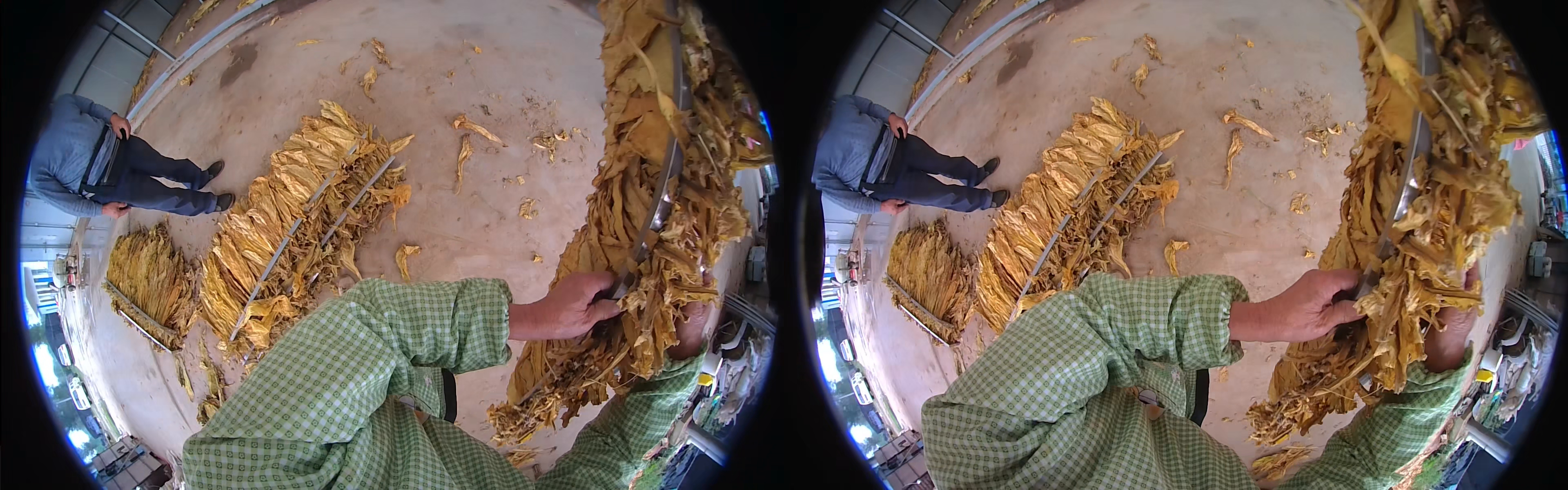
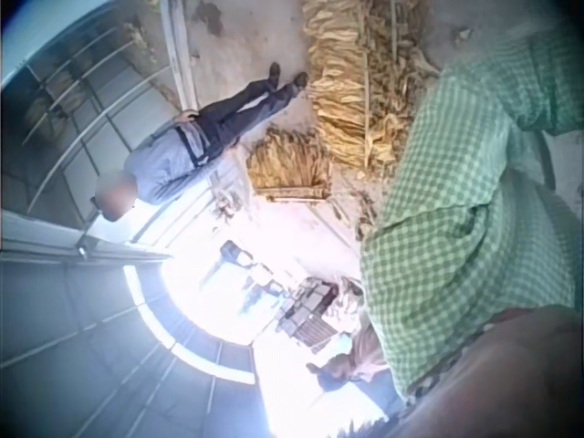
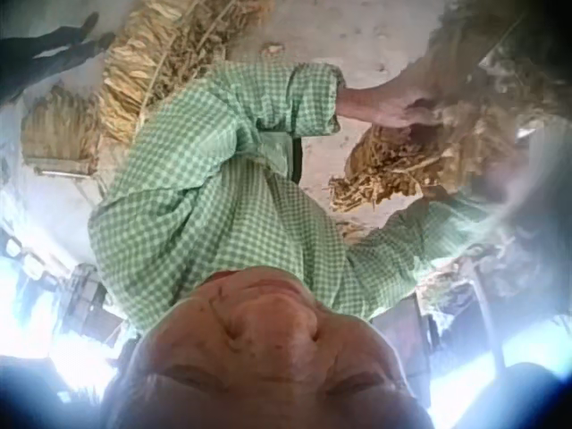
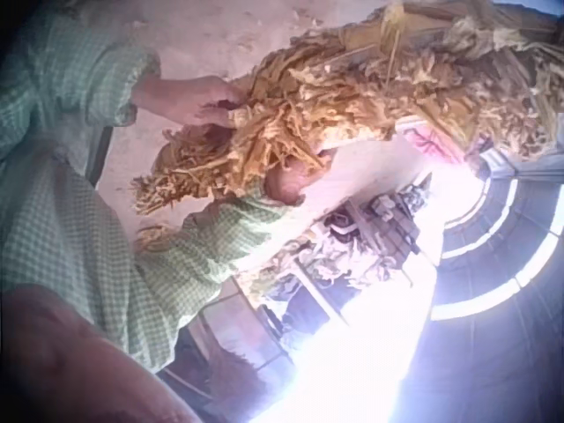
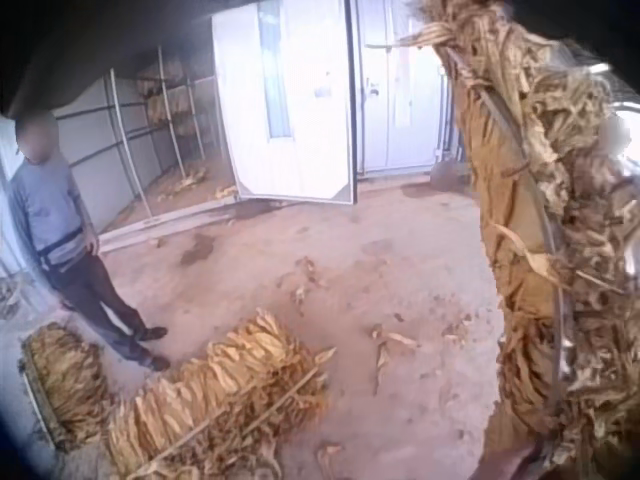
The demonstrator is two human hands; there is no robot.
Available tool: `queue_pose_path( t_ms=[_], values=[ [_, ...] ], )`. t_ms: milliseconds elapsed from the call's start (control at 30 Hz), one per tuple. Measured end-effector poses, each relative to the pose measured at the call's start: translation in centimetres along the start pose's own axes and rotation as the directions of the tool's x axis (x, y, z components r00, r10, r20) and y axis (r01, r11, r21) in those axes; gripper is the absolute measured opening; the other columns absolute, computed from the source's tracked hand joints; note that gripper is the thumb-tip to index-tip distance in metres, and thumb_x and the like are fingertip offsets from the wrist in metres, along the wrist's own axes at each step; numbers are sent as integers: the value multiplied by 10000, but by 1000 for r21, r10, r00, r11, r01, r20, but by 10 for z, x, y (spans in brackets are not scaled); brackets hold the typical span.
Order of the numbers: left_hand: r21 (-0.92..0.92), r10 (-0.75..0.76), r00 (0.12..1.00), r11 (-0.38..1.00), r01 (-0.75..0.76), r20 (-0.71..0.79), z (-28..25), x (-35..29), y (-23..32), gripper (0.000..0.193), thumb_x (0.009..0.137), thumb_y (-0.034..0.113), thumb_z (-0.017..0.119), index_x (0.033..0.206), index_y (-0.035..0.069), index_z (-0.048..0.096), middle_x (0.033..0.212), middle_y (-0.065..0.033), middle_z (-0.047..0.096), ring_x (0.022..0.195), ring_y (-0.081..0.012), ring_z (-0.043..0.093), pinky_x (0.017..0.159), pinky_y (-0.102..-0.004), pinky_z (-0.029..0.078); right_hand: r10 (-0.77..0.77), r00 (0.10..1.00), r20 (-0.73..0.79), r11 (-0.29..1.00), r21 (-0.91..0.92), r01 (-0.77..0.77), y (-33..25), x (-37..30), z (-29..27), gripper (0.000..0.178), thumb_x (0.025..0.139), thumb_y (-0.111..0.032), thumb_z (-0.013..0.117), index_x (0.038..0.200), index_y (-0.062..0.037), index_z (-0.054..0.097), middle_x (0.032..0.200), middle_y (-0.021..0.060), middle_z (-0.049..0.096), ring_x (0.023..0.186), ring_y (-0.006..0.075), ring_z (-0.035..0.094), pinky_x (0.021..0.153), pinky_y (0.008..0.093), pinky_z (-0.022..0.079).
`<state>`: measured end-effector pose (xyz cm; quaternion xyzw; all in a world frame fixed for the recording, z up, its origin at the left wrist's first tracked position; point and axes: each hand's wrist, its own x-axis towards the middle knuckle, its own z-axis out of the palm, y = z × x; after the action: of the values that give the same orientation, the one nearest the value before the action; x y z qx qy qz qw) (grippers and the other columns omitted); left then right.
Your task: The person picks up dried yellow leaves from the ground, walks to a covered area, and places them onto metal racks. They then carry the loaded racks into a storage shed and add the leaves to a large pile.
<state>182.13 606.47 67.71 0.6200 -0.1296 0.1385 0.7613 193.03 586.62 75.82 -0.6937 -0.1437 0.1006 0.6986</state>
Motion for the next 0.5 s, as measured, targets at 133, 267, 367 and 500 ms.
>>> queue_pose_path(
  t_ms=[133, 267, 367, 500],
  values=[
    [89, -208, 978, 975, 205, 21, 2, -40, -32, 220, 820, 210, 536, 858, 2, 473, 675, -146, 502, 586, -242, 520, 530, -326, 407, 15, 983, 183, 883, -464, 73, 51, -8, 15, 356, 856, -198, 399, 1109, 47, 450, 976, 125, 559, 829, 194, 551, 719, 303, 456],
    [297, -393, 826, 911, 288, 404, -69, -85, -72, 240, 816, 260, 528, 858, 24, 506, 675, -126, 517, 614, -260, 527, 557, -343, 406, 421, 906, 38, 895, -179, -408, 79, -25, 117, 265, 793, -143, 479, 956, 61, 524, 790, 81, 590, 641, 143, 541, 588, 270, 442],
    [363, -550, 717, 831, 421, 428, -149, -146, -120, 188, 789, 235, 546, 832, 54, 522, 730, -97, 561, 703, -287, 556, 618, -357, 423, 563, 823, -76, 811, -144, -568, 133, -64, 126, 196, 762, -85, 513, 866, 76, 551, 738, 94, 604, 605, 138, 559, 564, 245, 458],
    [836, -875, 474, 189, 514, -93, -313, -263, -196, 161, 734, 169, 512, 797, 35, 575, 797, -152, 570, 725, -338, 558, 607, -433, 436, 628, 762, -158, 713, -276, -645, 217, -129, 131, 160, 775, -119, 553, 782, 40, 560, 677, 40, 576, 592, 79, 496, 527, 222, 400]
  ],
)
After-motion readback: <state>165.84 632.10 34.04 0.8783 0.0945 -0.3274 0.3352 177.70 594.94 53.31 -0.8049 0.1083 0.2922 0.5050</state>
